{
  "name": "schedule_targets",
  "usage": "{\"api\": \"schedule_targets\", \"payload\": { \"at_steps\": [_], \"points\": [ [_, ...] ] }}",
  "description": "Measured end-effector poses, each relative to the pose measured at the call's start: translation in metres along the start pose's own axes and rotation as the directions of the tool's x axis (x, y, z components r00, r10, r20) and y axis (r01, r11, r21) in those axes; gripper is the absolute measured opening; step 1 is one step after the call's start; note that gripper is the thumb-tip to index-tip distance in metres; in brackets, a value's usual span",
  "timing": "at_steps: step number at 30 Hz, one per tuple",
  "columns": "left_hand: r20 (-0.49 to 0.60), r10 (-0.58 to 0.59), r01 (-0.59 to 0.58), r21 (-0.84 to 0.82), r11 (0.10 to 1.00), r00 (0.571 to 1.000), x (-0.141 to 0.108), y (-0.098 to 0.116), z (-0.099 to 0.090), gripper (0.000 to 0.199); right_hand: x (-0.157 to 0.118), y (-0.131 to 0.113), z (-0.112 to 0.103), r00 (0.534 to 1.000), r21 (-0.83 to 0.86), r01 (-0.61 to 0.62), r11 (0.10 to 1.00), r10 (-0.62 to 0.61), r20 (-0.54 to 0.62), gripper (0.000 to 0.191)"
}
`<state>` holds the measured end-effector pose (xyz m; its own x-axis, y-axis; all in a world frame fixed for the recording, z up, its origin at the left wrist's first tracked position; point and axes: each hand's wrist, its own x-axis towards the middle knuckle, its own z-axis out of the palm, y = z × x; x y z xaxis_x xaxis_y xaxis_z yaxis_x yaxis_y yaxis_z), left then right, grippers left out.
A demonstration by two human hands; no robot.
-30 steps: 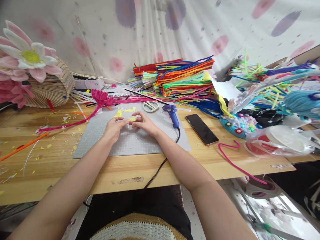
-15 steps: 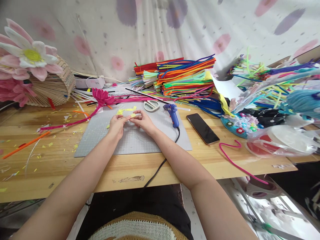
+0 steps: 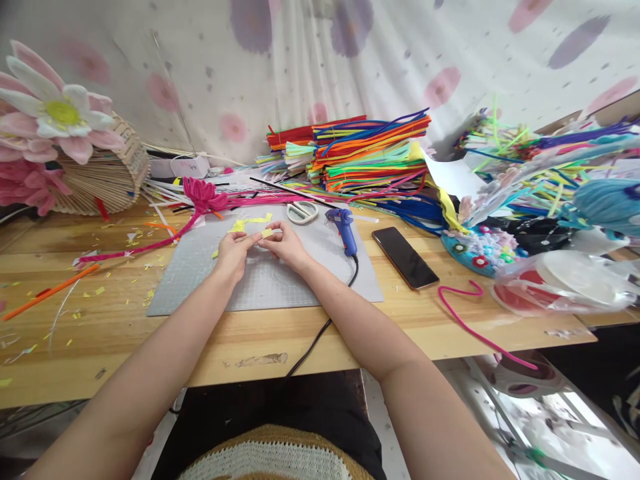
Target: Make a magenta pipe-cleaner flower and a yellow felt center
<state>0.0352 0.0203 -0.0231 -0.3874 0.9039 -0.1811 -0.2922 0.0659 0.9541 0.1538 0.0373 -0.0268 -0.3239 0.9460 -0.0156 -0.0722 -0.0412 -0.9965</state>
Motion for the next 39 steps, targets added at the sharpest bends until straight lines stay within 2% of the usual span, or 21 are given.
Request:
{"api": "schedule_targets", "payload": {
  "at_steps": [7,13,18,24,28,34,39],
  "points": [
    [0.111,-0.025,0.022,0.022,1.000,0.993,0.008,0.001,-0.005,0.034,0.001,0.002,-0.003,1.000,0.013,0.004,1.000,-0.004,-0.016,0.043],
    [0.049,-0.081,0.076,0.098,0.992,0.995,0.009,0.000,-0.008,0.043,0.002,0.003,-0.001,1.000,-0.011,0.018,1.000,-0.018,-0.010,0.044],
    [0.065,-0.047,0.039,0.119,0.992,0.997,0.001,0.004,-0.005,0.044,0.004,0.005,-0.004,0.987,-0.003,0.106,0.994,-0.105,-0.118,0.042],
    [0.088,-0.027,0.016,0.129,0.992,0.996,-0.005,0.007,-0.002,0.043,0.005,0.005,-0.008,0.976,0.013,0.119,0.993,-0.115,-0.186,0.036],
    [0.073,0.010,-0.019,0.112,0.994,0.997,-0.003,0.004,-0.003,0.042,0.003,0.004,-0.007,0.976,0.013,0.124,0.992,-0.119,-0.184,0.037],
    [0.022,0.069,-0.072,0.144,0.987,0.997,0.005,-0.003,-0.006,0.053,0.003,0.004,-0.007,0.979,0.012,0.144,0.990,-0.140,-0.148,0.039],
    [0.026,0.072,-0.075,0.147,0.986,0.997,0.003,-0.001,-0.004,0.058,0.002,0.002,-0.006,0.983,0.017,0.141,0.990,-0.138,-0.118,0.039]
  ]
}}
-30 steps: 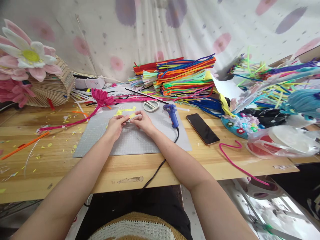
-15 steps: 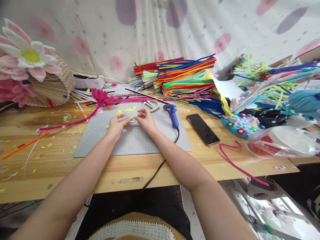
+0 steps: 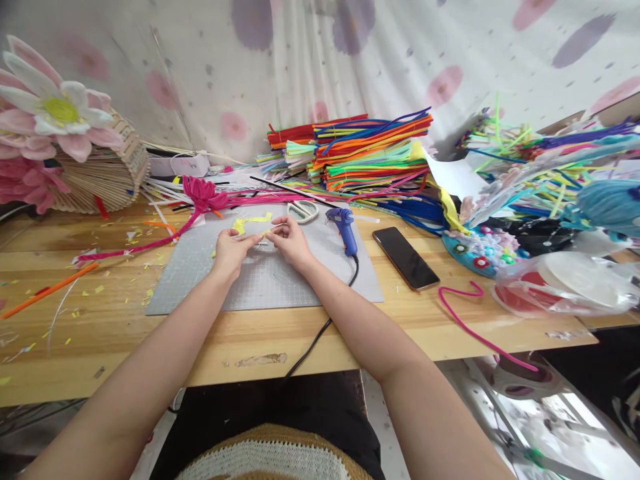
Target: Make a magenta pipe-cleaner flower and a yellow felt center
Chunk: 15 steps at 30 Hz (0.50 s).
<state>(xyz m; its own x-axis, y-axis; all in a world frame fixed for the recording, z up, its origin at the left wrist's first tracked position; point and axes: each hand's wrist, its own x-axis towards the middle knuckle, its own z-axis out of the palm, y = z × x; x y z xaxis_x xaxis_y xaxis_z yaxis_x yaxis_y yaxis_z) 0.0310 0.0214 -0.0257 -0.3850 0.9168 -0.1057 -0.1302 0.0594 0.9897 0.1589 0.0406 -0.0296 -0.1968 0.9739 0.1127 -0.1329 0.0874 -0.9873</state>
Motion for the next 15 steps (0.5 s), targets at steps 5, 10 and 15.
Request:
{"api": "schedule_targets", "payload": {
  "at_steps": [5,10,15],
  "points": [
    [0.018,-0.019,0.021,-0.083,0.996,1.000,-0.0041,0.0038,0.0023,0.057,-0.0021,-0.0030,0.0000,1.000,0.013,-0.013,1.000,0.013,0.021,0.040],
    [0.081,-0.075,0.091,-0.223,0.971,0.994,-0.0042,0.0019,0.0038,0.055,-0.0019,-0.0019,0.0000,0.998,0.038,-0.009,0.999,0.006,0.066,0.042],
    [0.089,-0.070,0.092,-0.272,0.958,0.994,-0.0048,0.0019,0.0052,0.051,-0.0005,0.0013,0.0012,0.993,0.016,-0.037,0.999,0.035,0.110,0.047]
  ]
}}
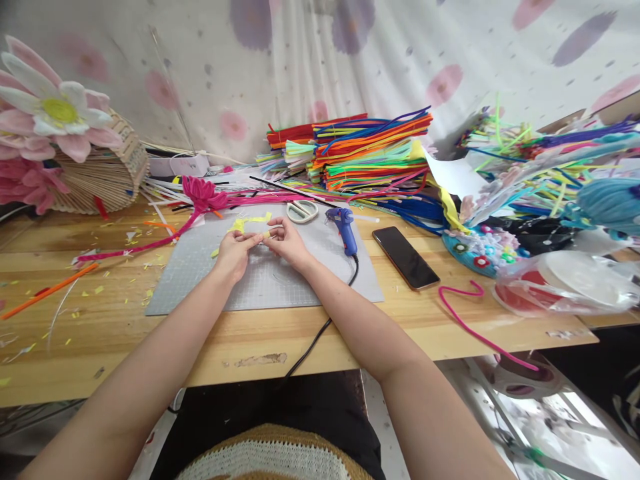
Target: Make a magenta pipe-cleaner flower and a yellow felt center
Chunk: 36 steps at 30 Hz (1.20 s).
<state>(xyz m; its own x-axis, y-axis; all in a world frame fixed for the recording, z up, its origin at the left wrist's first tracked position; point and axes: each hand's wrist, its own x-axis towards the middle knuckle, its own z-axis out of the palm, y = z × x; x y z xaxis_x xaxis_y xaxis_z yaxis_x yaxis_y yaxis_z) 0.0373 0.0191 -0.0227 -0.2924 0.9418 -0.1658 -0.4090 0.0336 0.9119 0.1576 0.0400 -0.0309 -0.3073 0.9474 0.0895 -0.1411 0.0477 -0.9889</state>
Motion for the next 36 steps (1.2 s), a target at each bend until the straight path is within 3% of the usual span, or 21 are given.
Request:
{"api": "schedule_targets", "payload": {
  "at_steps": [11,25,30,36],
  "points": [
    [0.000,0.080,-0.080,0.078,0.994,0.997,-0.0022,-0.0008,-0.0024,0.052,-0.0013,-0.0025,0.0002,0.997,-0.032,-0.076,0.997,0.076,0.018,0.046],
    [-0.023,-0.003,0.007,0.171,0.985,1.000,0.0009,-0.0019,-0.0040,0.047,-0.0020,-0.0033,0.0015,0.997,-0.038,-0.074,0.997,0.073,-0.027,0.042],
    [0.018,0.030,-0.032,0.162,0.986,0.999,-0.0029,0.0018,-0.0047,0.045,-0.0024,-0.0036,0.0013,0.996,-0.053,-0.081,0.995,0.079,-0.029,0.042],
    [-0.059,0.044,-0.033,0.175,0.984,0.997,-0.0022,0.0017,-0.0045,0.045,-0.0016,-0.0016,-0.0004,0.999,-0.048,-0.037,0.998,0.035,-0.025,0.043]
  ]
}}
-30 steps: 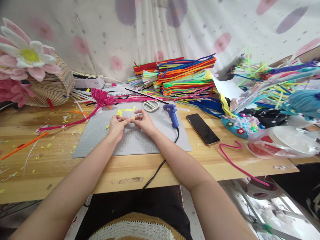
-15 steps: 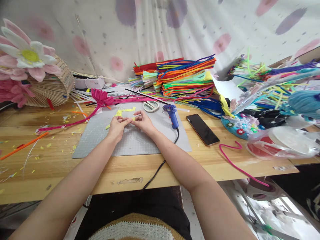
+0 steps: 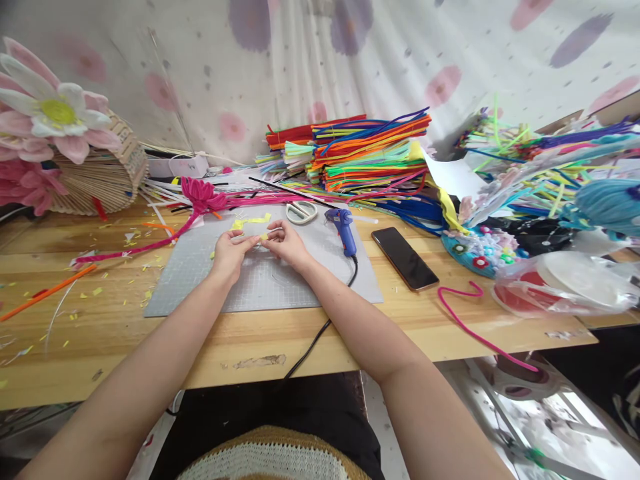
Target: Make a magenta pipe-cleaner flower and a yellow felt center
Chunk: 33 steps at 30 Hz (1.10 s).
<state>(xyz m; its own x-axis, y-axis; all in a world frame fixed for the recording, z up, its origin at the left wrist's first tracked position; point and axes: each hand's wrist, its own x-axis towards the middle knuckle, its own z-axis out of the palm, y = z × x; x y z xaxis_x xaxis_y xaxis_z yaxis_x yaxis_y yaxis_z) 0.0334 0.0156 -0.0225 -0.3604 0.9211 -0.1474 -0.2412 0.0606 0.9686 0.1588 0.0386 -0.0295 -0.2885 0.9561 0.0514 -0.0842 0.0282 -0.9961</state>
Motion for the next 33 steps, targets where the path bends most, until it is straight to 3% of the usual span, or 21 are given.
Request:
{"api": "schedule_targets", "payload": {
  "at_steps": [12,24,33],
  "points": [
    [-0.004,0.057,-0.057,0.048,0.997,0.998,0.0018,-0.0017,-0.0020,0.055,0.0005,0.0007,0.0006,0.999,0.006,0.048,0.999,-0.048,0.001,0.042],
    [0.020,-0.001,0.002,-0.027,1.000,1.000,-0.0018,0.0028,0.0035,0.056,-0.0011,0.0009,0.0011,0.995,-0.006,0.055,0.998,-0.054,0.084,0.043],
    [0.048,0.002,0.000,-0.032,0.999,0.999,-0.0006,-0.0007,0.0029,0.048,-0.0003,0.0014,0.0023,1.000,0.011,0.012,1.000,-0.012,0.023,0.042]
  ]
}}
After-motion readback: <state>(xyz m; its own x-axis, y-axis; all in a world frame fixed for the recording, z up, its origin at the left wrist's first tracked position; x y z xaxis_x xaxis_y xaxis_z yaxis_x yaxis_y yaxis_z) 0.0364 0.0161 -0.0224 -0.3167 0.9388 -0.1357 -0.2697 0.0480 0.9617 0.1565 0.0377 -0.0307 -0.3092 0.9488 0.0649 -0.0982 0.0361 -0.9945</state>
